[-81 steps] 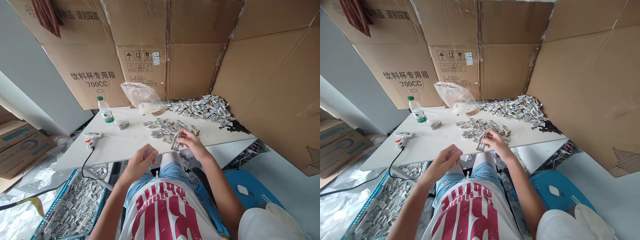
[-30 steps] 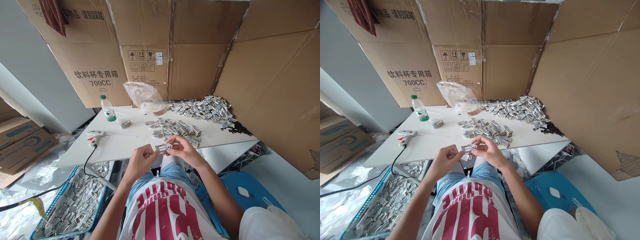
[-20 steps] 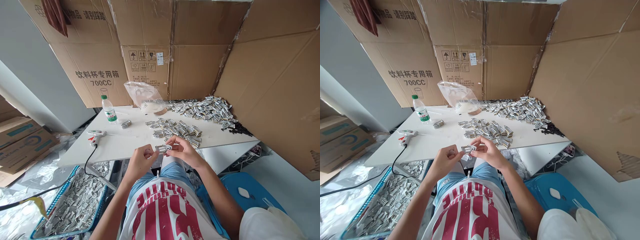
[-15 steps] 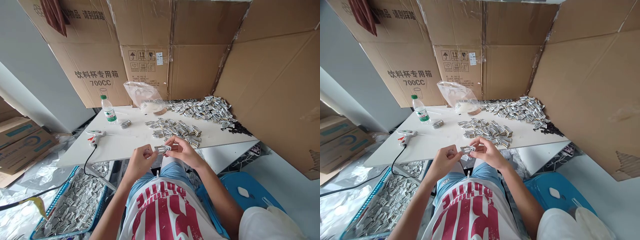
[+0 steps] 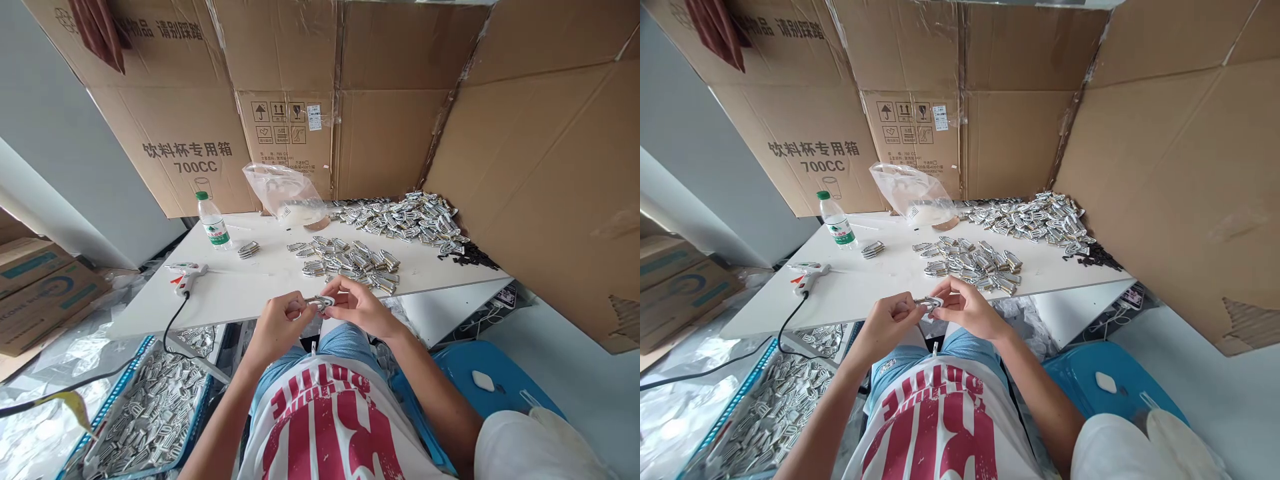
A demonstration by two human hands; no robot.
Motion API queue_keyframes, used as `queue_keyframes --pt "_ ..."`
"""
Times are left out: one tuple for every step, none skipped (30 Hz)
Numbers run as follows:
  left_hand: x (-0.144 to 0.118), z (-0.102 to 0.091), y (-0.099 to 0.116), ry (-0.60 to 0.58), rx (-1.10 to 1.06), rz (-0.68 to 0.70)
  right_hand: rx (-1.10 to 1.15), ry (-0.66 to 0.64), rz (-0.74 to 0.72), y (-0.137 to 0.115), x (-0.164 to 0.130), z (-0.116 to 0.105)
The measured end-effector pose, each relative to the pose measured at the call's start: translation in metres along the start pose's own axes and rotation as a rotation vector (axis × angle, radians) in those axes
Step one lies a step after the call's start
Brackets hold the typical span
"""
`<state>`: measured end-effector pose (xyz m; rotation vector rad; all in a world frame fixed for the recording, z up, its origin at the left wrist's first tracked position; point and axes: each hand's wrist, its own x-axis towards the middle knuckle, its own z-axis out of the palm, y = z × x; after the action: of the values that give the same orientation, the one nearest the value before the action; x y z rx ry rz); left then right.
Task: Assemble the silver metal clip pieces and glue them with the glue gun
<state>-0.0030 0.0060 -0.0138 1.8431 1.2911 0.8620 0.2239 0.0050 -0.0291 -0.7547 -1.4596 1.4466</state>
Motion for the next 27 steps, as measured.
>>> queue_keyframes --pt "-0.0001 -0.0002 -0.0001 -0.013 0.002 -0.006 0.005 -0.005 -0.002 0.0006 0.0002 0.0005" --pt "-0.0003 -0.0005 0.0001 -0.025 0.005 -0.012 0.008 -0.011 -0.004 0.0014 0.0004 0.0008" --pt "-0.0005 -0.0008 0.0004 -0.036 0.011 -0.019 0.01 -0.017 -0.007 0.0025 0.0006 0.0011" --pt "-0.0007 -0.0012 0.0009 -0.045 0.018 -0.025 0.013 -0.023 -0.007 0.0038 0.0008 0.0011" --pt "-0.0008 -0.0015 0.0014 -0.051 0.026 -0.029 0.018 -0.028 -0.008 0.0051 0.0011 0.0011" --pt "-0.0009 -0.0018 0.002 -0.053 0.034 -0.032 0.024 -0.03 -0.008 0.0063 0.0014 0.0011" --pt "-0.0009 -0.0019 0.0024 -0.051 0.043 -0.034 0.031 -0.029 -0.009 0.0073 0.0017 0.001" --pt "-0.0009 -0.002 0.0028 -0.049 0.052 -0.037 0.038 -0.027 -0.01 0.008 0.002 0.0009" --pt "-0.0008 -0.0021 0.003 -0.046 0.06 -0.041 0.043 -0.025 -0.01 0.0084 0.0022 0.001" --pt "-0.0007 -0.0021 0.0031 -0.043 0.067 -0.043 0.045 -0.022 -0.009 0.0084 0.0024 0.0011" --pt "-0.0006 -0.002 0.0031 -0.042 0.074 -0.043 0.043 -0.018 -0.007 0.0081 0.0025 0.0013" --pt "-0.0006 -0.002 0.003 -0.043 0.081 -0.042 0.038 -0.013 -0.004 0.0076 0.0026 0.0015" --pt "-0.0006 -0.002 0.003 -0.046 0.088 -0.039 0.031 -0.007 -0.001 0.0071 0.0025 0.0017" --pt "-0.0006 -0.0021 0.0029 -0.048 0.096 -0.036 0.026 0.002 0.002 0.0067 0.0024 0.0019" --pt "-0.0006 -0.0021 0.0029 -0.05 0.104 -0.033 0.023 0.011 0.004 0.0064 0.0023 0.0021" --pt "-0.0006 -0.0021 0.0029 -0.052 0.11 -0.032 0.024 0.019 0.004 0.0063 0.0023 0.0021" --pt "-0.0005 -0.0021 0.0029 -0.053 0.113 -0.03 0.032 0.023 0.006 0.0064 0.0023 0.0021" --pt "-0.0004 -0.0021 0.0028 -0.052 0.111 -0.025 0.046 0.021 0.009 0.0066 0.0024 0.002" --pt "-0.0003 -0.002 0.0027 -0.049 0.106 -0.018 0.062 0.015 0.013 0.0069 0.0026 0.0017" --pt "-0.0002 -0.0018 0.0025 -0.045 0.1 -0.01 0.078 0.009 0.018 0.0071 0.0028 0.0014" --pt "-0.0001 -0.0016 0.0023 -0.036 0.096 -0.002 0.09 0.003 0.023 0.0072 0.0031 0.0011" --pt "0.0 -0.0015 0.0021 -0.021 0.095 0.004 0.099 0.001 0.027 0.0071 0.0034 0.0007" --pt "-0.0001 -0.0013 0.002 -0.002 0.096 0.007 0.102 0.002 0.029 0.0068 0.0036 0.0003" --pt "-0.0002 -0.0013 0.0019 0.016 0.097 0.008 0.104 0.006 0.029 0.0062 0.0038 -0.0001" --pt "-0.0004 -0.0014 0.0019 0.035 0.093 0.01 0.105 0.008 0.032 0.0055 0.0039 -0.0005" --pt "-0.0005 -0.0016 0.0019 0.052 0.085 0.014 0.105 0.007 0.035 0.0046 0.0039 -0.0009" --pt "-0.0007 -0.0019 0.0018 0.063 0.074 0.019 0.107 0.006 0.038 0.0037 0.0038 -0.0012"
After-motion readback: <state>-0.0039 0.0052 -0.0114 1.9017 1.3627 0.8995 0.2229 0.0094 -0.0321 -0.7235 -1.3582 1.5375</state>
